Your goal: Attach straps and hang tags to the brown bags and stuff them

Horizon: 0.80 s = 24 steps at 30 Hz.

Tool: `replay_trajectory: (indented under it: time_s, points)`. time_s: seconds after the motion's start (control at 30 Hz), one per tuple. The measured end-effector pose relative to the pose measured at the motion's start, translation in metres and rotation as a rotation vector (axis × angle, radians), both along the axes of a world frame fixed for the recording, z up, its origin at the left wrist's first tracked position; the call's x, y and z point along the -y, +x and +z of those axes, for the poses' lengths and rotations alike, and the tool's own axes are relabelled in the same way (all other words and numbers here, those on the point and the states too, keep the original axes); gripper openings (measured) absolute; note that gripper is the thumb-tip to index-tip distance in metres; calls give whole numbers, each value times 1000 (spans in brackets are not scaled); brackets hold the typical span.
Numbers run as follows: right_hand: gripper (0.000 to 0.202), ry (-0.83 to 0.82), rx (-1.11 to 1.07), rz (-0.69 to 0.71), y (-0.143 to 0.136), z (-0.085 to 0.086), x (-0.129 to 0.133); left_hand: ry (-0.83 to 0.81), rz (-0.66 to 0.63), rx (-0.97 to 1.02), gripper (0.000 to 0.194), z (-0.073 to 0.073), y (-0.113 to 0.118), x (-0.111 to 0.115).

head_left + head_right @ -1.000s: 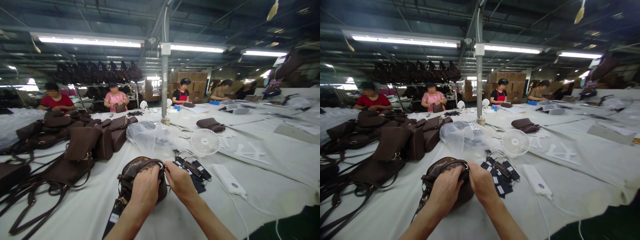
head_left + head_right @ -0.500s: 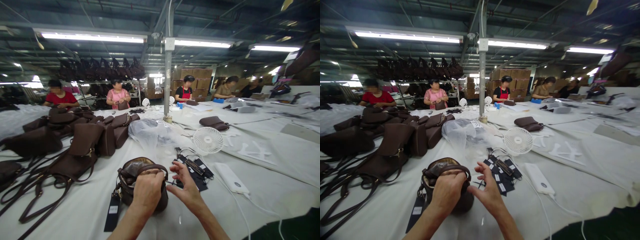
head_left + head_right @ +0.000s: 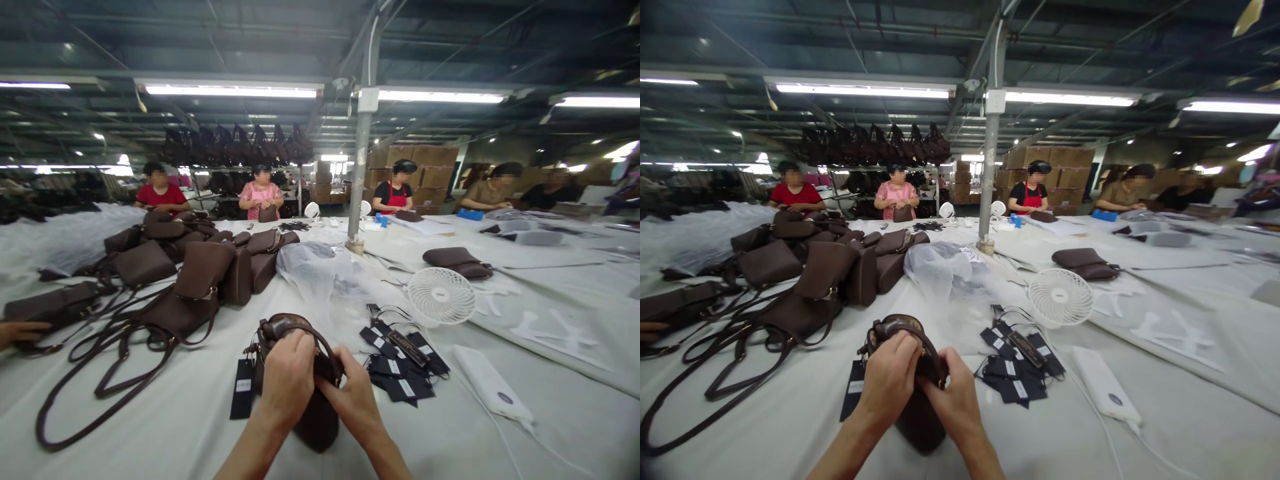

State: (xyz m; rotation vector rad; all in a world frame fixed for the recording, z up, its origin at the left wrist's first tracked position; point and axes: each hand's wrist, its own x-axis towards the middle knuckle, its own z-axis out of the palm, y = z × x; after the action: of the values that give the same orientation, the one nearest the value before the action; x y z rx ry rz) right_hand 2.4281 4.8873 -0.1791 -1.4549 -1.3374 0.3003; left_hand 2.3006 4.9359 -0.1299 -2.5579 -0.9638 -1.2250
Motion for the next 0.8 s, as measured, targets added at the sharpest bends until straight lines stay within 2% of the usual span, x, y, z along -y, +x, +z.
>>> replay_trajectory:
  time_s: [0.1, 0.2, 0.37, 0.53, 0.67, 0.8]
  points:
    - [15, -4, 47, -12, -1, 2, 5, 86, -32, 137, 22, -2, -3, 3]
    - [16, 7, 71, -36, -4, 8, 8, 133, -4, 195, 22, 1, -4, 3]
    - [17, 32, 128, -66, -2, 10, 17, 67, 79, 205, 18, 4, -6, 1]
    - [16, -25, 136, -7, 23, 3, 36, 10, 80, 256, 18, 2, -18, -3]
    - [16, -113, 129, 63, 51, 8, 51, -138, -9, 335, 18, 4, -27, 1]
    - [12, -174, 206, 113, 82, 18, 51, -462, -234, 383, 17, 3, -29, 6]
